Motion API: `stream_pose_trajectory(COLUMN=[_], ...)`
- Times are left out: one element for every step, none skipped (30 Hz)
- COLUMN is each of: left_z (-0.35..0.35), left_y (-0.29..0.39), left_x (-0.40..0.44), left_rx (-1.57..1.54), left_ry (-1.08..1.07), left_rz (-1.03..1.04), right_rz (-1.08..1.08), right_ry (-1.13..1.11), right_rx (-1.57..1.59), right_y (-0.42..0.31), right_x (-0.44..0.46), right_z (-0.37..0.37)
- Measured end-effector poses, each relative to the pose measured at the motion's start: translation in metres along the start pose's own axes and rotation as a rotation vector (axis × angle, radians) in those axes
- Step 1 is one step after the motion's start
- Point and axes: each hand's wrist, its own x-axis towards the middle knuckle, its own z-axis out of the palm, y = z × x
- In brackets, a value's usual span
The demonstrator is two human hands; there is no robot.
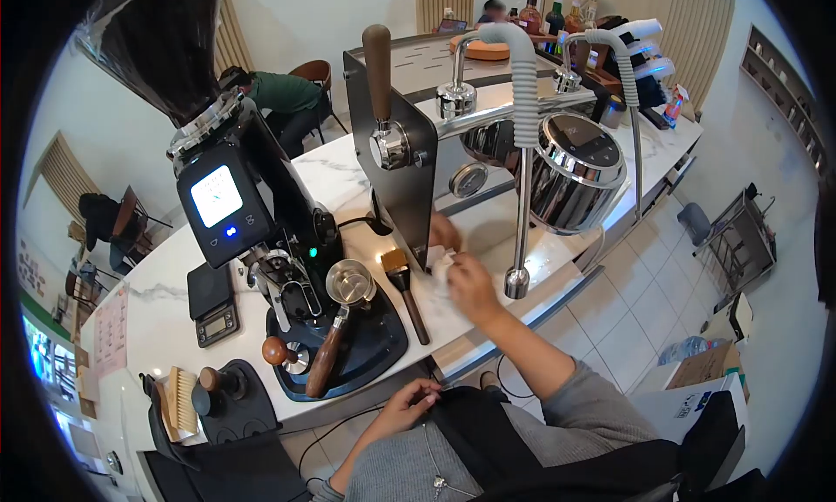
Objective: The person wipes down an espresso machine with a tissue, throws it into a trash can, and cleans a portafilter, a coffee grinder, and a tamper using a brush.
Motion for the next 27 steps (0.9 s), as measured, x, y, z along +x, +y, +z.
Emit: stream_pose_trajectory(left_z=[0.000,0.001,0.001,0.002,0.003,0.004,0.004,0.003,0.003,0.003,0.004,0.004,0.005,0.007,0.008,0.008,0.008,0.008,0.009,0.009,0.007,0.006,0.005,0.006,0.007,0.008,0.009], left_y=[0.003,0.004,0.003,0.003,0.001,-0.002,-0.004,-0.007,-0.010,-0.012,-0.012,-0.012,-0.012,-0.013,-0.012,-0.011,-0.009,-0.003,0.000,-0.005,-0.011,-0.015,-0.017,-0.016,-0.016,-0.014,-0.012], left_x=[-0.001,0.000,-0.003,-0.005,-0.006,-0.006,-0.005,-0.004,-0.003,-0.002,0.000,0.000,0.000,-0.001,-0.001,-0.001,-0.003,-0.006,-0.006,-0.008,-0.007,-0.007,-0.009,-0.010,-0.010,-0.008,-0.007], left_rx=[0.008,0.005,-0.021,-0.044,-0.046,-0.044,-0.041,-0.038,-0.026,-0.014,-0.016,-0.023,-0.029,-0.029,-0.024,-0.018,-0.013,-0.012,-0.016,-0.019,-0.050,-0.081,-0.080,-0.057,-0.035,-0.036,-0.029], left_ry=[0.007,0.008,0.031,0.056,0.058,0.054,0.047,0.043,0.030,0.018,0.015,0.011,0.007,0.001,-0.002,-0.002,-0.002,0.010,0.023,0.026,0.031,0.038,0.043,0.044,0.044,0.045,0.042], left_rz=[-0.003,0.001,-0.039,-0.080,-0.084,-0.075,-0.064,-0.065,-0.048,-0.032,-0.037,-0.042,-0.050,-0.060,-0.051,-0.036,-0.034,-0.062,-0.085,-0.087,-0.063,-0.036,-0.032,-0.059,-0.088,-0.088,-0.084], right_rz=[0.286,0.572,0.493,0.408,0.412,0.475,0.537,0.569,0.601,0.542,0.487,0.480,0.363,0.374,0.337,0.295,0.388,0.380,0.575,0.784,0.782,0.805,0.829,0.824,0.726,0.629,0.633], right_ry=[0.121,0.236,0.249,0.259,0.257,0.316,0.380,0.447,0.513,0.442,0.368,0.268,0.177,0.177,0.108,0.039,0.033,0.039,0.079,0.112,0.109,0.112,0.117,0.118,0.174,0.227,0.225], right_rx=[0.102,0.203,-0.048,-0.296,-0.295,-0.264,-0.236,-0.151,-0.065,-0.073,-0.083,0.016,-0.023,-0.028,0.025,0.080,0.087,0.089,0.177,0.264,0.266,0.228,0.192,0.196,0.266,0.334,0.334], right_y=[0.014,0.029,0.042,0.051,0.050,0.050,0.049,0.046,0.038,0.015,-0.014,-0.036,-0.042,-0.039,-0.031,-0.020,0.009,0.027,0.043,0.050,0.049,0.049,0.047,0.031,0.001,-0.021,-0.035], right_x=[-0.005,-0.013,-0.006,0.008,0.014,0.019,0.021,0.019,0.015,0.017,0.020,0.019,0.014,0.009,0.005,0.000,-0.019,-0.022,-0.018,-0.022,-0.020,-0.017,-0.014,-0.009,-0.004,0.003,0.013], right_z=[-0.002,-0.010,-0.030,-0.044,-0.045,-0.046,-0.046,-0.035,-0.018,-0.011,-0.009,-0.009,-0.007,-0.009,-0.012,-0.013,-0.004,-0.006,-0.013,-0.016,-0.018,-0.019,-0.020,-0.015,-0.006,-0.001,-0.001])
